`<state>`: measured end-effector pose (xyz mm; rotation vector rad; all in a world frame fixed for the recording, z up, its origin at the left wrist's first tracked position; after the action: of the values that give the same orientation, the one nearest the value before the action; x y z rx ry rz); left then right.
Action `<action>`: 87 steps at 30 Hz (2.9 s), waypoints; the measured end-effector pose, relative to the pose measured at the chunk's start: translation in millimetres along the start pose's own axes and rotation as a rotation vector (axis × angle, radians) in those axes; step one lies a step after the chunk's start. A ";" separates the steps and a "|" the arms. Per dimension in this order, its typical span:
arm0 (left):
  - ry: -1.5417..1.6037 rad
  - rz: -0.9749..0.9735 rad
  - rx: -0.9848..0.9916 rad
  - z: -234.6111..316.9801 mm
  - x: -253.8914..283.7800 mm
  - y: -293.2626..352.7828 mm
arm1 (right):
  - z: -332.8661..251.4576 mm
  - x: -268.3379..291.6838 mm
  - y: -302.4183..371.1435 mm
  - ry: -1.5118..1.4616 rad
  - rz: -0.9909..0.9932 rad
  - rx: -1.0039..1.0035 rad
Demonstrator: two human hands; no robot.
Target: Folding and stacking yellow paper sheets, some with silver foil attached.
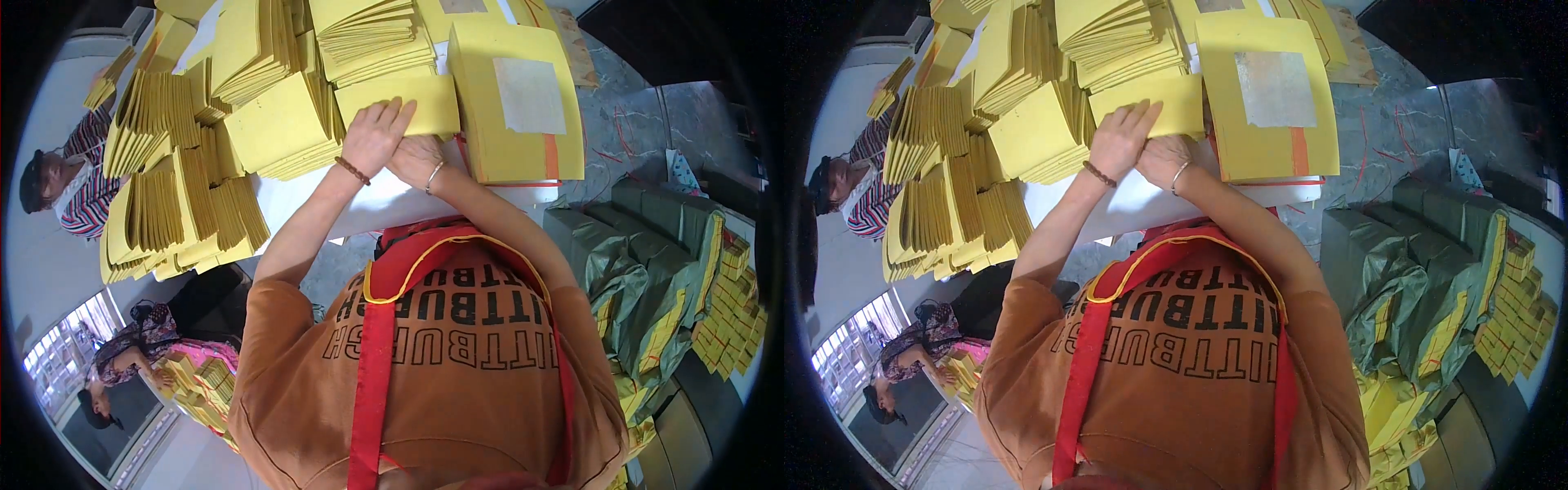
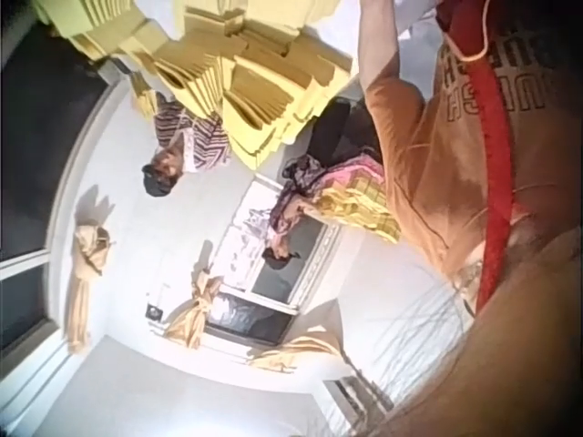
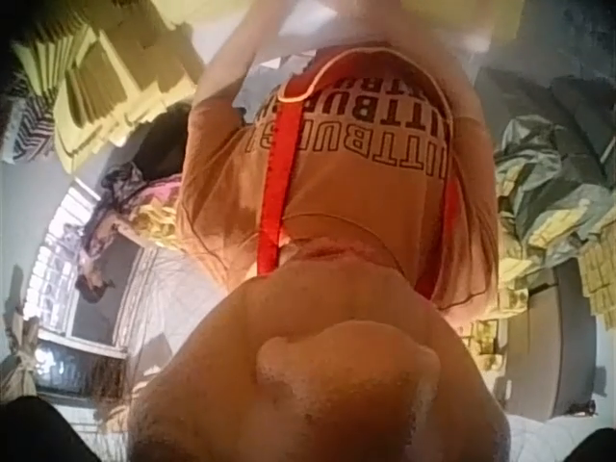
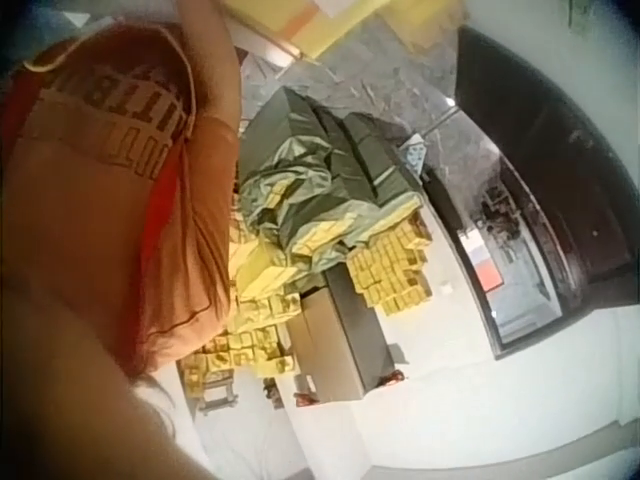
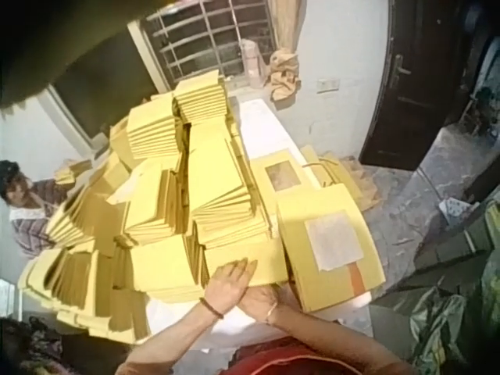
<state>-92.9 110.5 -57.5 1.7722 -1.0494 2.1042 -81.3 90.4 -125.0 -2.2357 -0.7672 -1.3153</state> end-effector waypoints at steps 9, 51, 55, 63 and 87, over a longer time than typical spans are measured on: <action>-0.173 -0.088 0.036 13.3 12.2 -2.4 | 5.8 -3.9 -0.5 0.001 -0.005 -0.039; 0.098 -0.125 0.135 -1.2 -7.8 17.2 | 85.3 -8.5 74.6 -1.237 0.424 -0.798; 0.083 -0.158 0.117 -3.5 -4.5 14.3 | 46.4 10.6 86.5 -1.490 0.115 -0.950; 0.104 -0.182 0.163 -10.6 -6.0 7.9 | -1.5 113.5 75.9 -1.458 -0.125 -0.391; 0.119 -0.306 0.397 -29.7 -22.6 2.5 | 95.4 218.1 115.8 -1.323 0.008 -0.407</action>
<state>-111.6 133.6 -80.2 1.7980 -0.3144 2.2908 142.3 114.2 14.7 -3.3211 -0.8826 0.2627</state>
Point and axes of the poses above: each hand's wrist, its own y-axis away from the middle knuckle, its own x-axis out of the back of the hand, z = x × y, the point moved 10 cm from there along -y, towards the middle knuckle, and after that the axes turned 7 degrees about -x, right-handed, at the moved point
